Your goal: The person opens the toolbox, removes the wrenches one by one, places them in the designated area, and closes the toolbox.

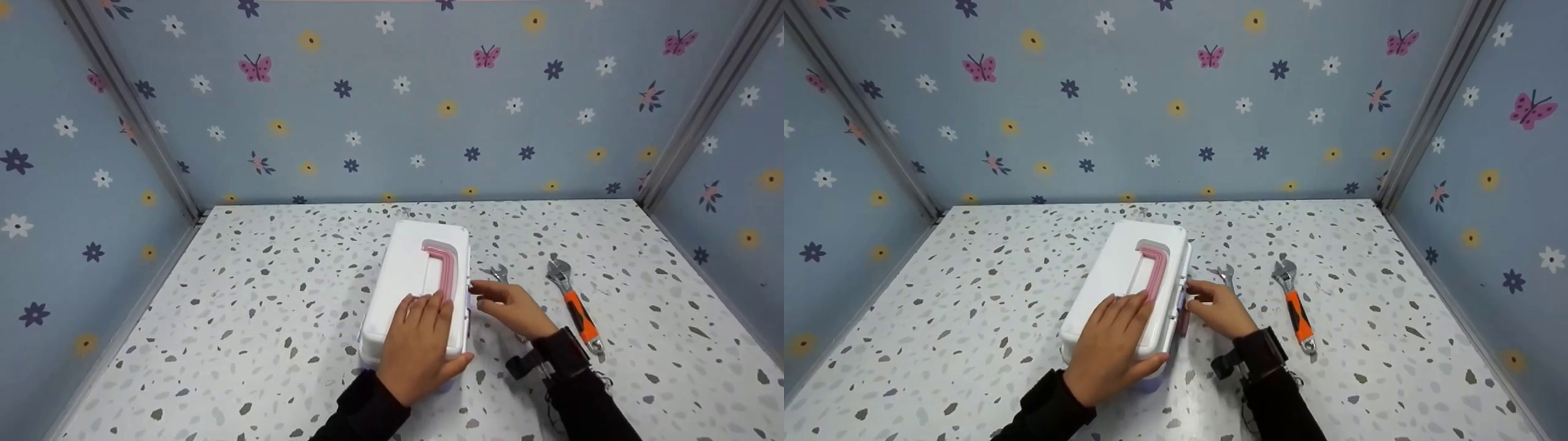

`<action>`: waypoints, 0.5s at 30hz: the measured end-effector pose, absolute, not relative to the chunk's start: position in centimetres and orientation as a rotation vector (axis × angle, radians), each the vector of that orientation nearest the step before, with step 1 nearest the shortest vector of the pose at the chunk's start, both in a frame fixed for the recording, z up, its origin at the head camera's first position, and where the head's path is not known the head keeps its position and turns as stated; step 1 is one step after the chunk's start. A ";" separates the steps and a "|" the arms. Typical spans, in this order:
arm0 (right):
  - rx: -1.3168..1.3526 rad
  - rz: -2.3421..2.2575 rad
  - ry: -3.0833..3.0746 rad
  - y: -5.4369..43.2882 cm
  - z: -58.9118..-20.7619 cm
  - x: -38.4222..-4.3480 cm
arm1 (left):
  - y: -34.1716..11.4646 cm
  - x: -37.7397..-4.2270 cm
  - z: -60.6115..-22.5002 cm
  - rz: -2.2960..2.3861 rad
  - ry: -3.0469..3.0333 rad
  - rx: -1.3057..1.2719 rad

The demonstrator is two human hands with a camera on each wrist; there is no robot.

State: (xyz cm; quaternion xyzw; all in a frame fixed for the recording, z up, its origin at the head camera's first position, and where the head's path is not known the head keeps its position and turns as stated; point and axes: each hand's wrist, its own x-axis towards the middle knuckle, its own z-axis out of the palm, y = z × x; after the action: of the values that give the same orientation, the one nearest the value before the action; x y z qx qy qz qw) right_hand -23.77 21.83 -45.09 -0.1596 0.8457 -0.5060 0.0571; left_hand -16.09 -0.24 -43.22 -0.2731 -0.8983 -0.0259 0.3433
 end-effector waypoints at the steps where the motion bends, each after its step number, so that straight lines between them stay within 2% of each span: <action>1: -0.498 -1.519 2.558 22.0 -44.9 -23.8 | -0.2 -16.1 -43.2 -0.067 -2.330 -0.707; 10: -0.588 -1.257 2.550 21.4 -45.0 -24.5 | -0.2 -15.9 -43.1 -0.075 -2.364 -0.701; 15: -0.544 -1.205 2.607 20.6 -45.5 -24.8 | -0.2 -15.8 -43.1 -0.069 -2.379 -0.702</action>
State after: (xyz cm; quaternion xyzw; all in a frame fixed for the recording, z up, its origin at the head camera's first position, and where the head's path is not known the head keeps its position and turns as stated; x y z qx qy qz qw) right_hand -24.78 20.61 -45.45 -0.1851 0.8865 -0.4097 0.1092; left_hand -15.80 -0.25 -43.12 -0.2678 -0.9070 -0.0264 0.3240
